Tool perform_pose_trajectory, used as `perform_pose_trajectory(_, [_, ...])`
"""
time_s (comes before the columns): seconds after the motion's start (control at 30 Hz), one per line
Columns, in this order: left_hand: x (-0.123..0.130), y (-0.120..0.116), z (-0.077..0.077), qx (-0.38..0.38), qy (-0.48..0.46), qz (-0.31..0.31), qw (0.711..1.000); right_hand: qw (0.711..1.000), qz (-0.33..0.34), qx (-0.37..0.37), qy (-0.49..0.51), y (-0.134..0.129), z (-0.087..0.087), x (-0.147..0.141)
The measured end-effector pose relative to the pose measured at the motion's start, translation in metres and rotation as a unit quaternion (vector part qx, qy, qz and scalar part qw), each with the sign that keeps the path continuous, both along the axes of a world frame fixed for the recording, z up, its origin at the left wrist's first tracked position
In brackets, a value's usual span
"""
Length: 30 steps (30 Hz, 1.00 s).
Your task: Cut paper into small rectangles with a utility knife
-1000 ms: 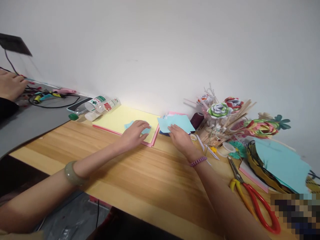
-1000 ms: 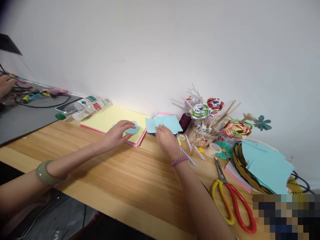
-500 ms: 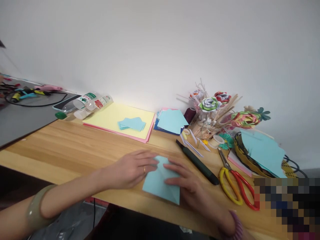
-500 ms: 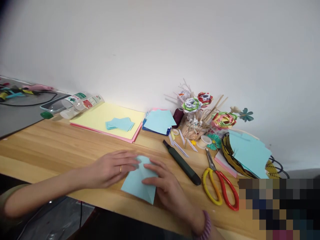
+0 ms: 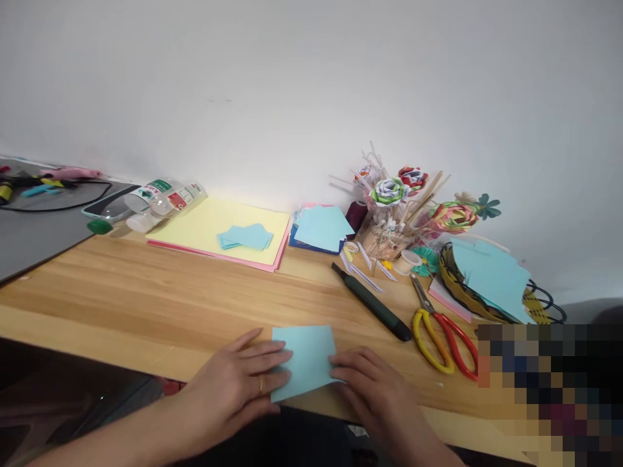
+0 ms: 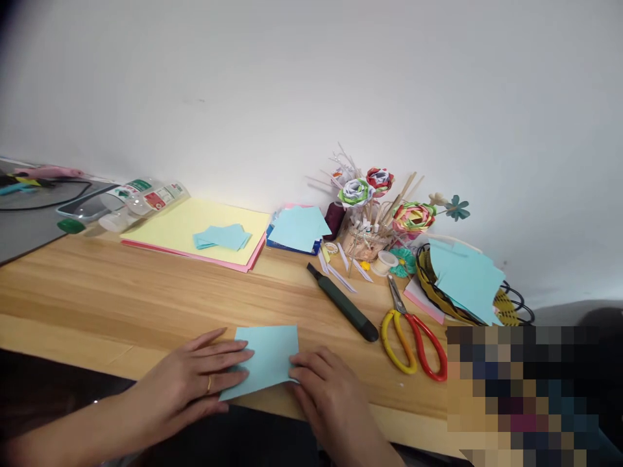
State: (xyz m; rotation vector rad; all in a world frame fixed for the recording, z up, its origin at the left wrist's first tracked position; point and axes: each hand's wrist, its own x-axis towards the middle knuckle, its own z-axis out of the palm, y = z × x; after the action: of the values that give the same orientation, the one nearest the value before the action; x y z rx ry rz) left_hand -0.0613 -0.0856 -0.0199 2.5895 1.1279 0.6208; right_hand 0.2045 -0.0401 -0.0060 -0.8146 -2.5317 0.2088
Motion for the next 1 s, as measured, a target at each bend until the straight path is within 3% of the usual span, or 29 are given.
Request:
perform_pose_trajectory(0.13, [0.020,-0.011,-0.011,0.059,-0.154,0.132,0.977,0.993,-0.079,-0.070,0.045,-0.010,-0.012,-0.006])
perform_pose_trajectory(0.2, [0.028,-0.012,-0.012,0.055,-0.180,0.186,0.964,0.983,-0.142,-0.101,0.052,-0.014,-0.019,-0.009])
perform_pose_trajectory(0.43, [0.040,-0.006,-0.021,0.088,-0.129,0.304,0.940,0.934,-0.331,-0.092,0.101,-0.024,-0.038,-0.027])
perform_pose_trajectory(0.57, [0.040,-0.005,-0.030,0.114,-0.067,0.344,0.929,0.932,-0.350,-0.068,0.065,-0.027,-0.040,-0.034])
perform_pose_trajectory(0.7, [0.042,-0.004,-0.030,0.075,0.005,0.401,0.913,0.925,-0.377,-0.043,0.028,-0.025,-0.037,-0.040])
perform_pose_trajectory(0.8, [0.043,-0.001,-0.028,0.052,0.022,0.413,0.909,0.917,-0.397,-0.034,0.005,-0.024,-0.034,-0.045])
perform_pose_trajectory(1.0, [0.035,-0.001,-0.032,0.114,-0.026,0.355,0.927,0.914,-0.402,-0.052,0.004,-0.020,-0.034,-0.047])
